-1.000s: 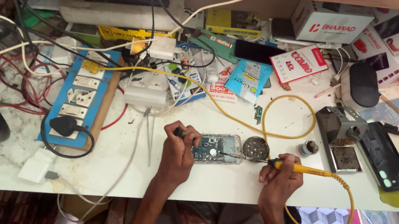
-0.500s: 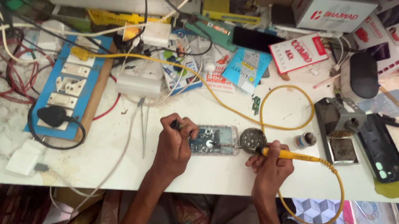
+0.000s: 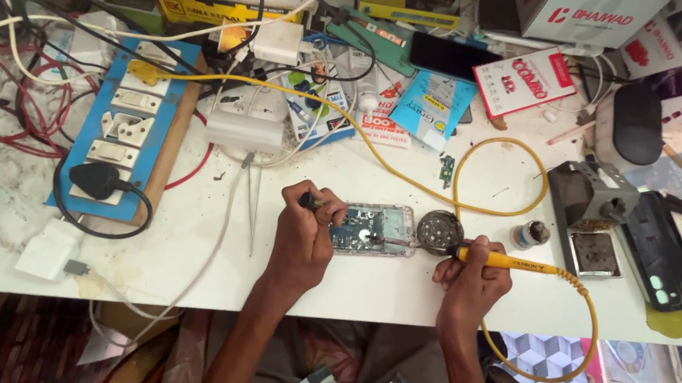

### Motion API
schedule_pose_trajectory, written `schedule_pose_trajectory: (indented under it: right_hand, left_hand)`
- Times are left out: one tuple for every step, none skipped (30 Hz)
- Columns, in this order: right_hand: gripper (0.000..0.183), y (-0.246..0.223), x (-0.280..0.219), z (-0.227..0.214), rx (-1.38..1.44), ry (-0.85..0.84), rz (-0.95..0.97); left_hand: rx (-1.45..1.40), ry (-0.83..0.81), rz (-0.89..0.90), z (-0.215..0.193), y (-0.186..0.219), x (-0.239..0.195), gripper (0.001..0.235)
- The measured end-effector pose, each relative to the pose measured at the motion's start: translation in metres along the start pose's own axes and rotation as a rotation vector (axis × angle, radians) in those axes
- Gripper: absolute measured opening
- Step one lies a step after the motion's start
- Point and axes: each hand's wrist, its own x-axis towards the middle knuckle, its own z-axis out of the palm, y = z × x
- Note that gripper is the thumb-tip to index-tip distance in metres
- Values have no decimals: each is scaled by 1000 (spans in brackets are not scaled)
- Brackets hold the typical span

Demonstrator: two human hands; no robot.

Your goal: The person uses a soldering iron and a small tool to work on a circuit board placed on a cluttered workbench. They repeatedly apply the soldering iron to specific points on the board while holding the tool in the other hand.

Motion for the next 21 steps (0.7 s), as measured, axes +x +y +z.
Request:
schedule_pose_trajectory:
  right_hand:
    - [31, 0, 0, -1, 1, -16, -2]
    - [31, -1, 1, 0, 6, -32, -12]
    - [31, 0, 2, 3, 14, -16, -3]
    - [31, -1, 1, 3, 15, 2, 6]
    - [31, -2, 1, 2, 16, 19, 16]
    - [30, -2, 1, 2, 20, 19, 13]
    - [30, -3, 1, 2, 25, 19, 10]
    - [30, -3, 1, 2, 28, 20, 8]
    - [30, -2, 0, 2, 29, 11, 15]
    - [29, -2, 0, 3, 31, 3, 16]
    - [29, -2, 1, 3, 34, -6, 18]
    - [29, -2, 2, 3, 21, -14, 13]
    - [29, -2, 3, 3, 8, -22, 8]
    - [30, -1, 2, 3, -6, -31, 4]
    - [30, -1, 2, 2, 5, -22, 14]
    - [31, -1, 2, 1, 17, -13, 22]
    - [32, -1, 2, 0, 28, -4, 30]
    - [31, 0, 1, 1, 29, 0, 20]
    - [31, 0, 2, 1, 29, 4, 11]
    - [30, 0, 2, 0, 26, 10, 0]
    - [31, 0, 2, 0, 19, 9, -3]
  left_hand:
    - [29, 0, 2, 0, 1, -2, 15]
    - [57, -2, 14, 0, 2, 0, 15]
    - [85, -3, 26, -1, 2, 2, 15]
    - [64, -3, 18, 0, 3, 3, 14]
    - [43, -3, 11, 1, 3, 4, 14]
    - [25, -3, 1, 0, 3, 3, 15]
    - [19, 0, -1, 0, 3, 3, 14]
    - [13, 1, -5, 0, 3, 2, 14]
    - [6, 2, -9, 0, 4, 1, 13]
    - [12, 3, -7, 0, 4, 1, 14]
    - [18, 3, -5, 1, 4, 2, 15]
    - [25, 5, -3, 0, 4, 2, 16]
    - [19, 4, -5, 1, 4, 2, 15]
    - [12, 4, -8, 0, 4, 2, 14]
    - [5, 4, -10, 1, 4, 1, 14]
    - [9, 3, -6, 1, 4, 2, 14]
    - [12, 2, -2, 1, 4, 2, 14]
    - [17, 1, 2, 0, 4, 2, 14]
    - [22, 2, -2, -1, 4, 2, 14]
    - [24, 3, -8, -1, 4, 3, 14]
    - [26, 4, -13, 0, 4, 3, 14]
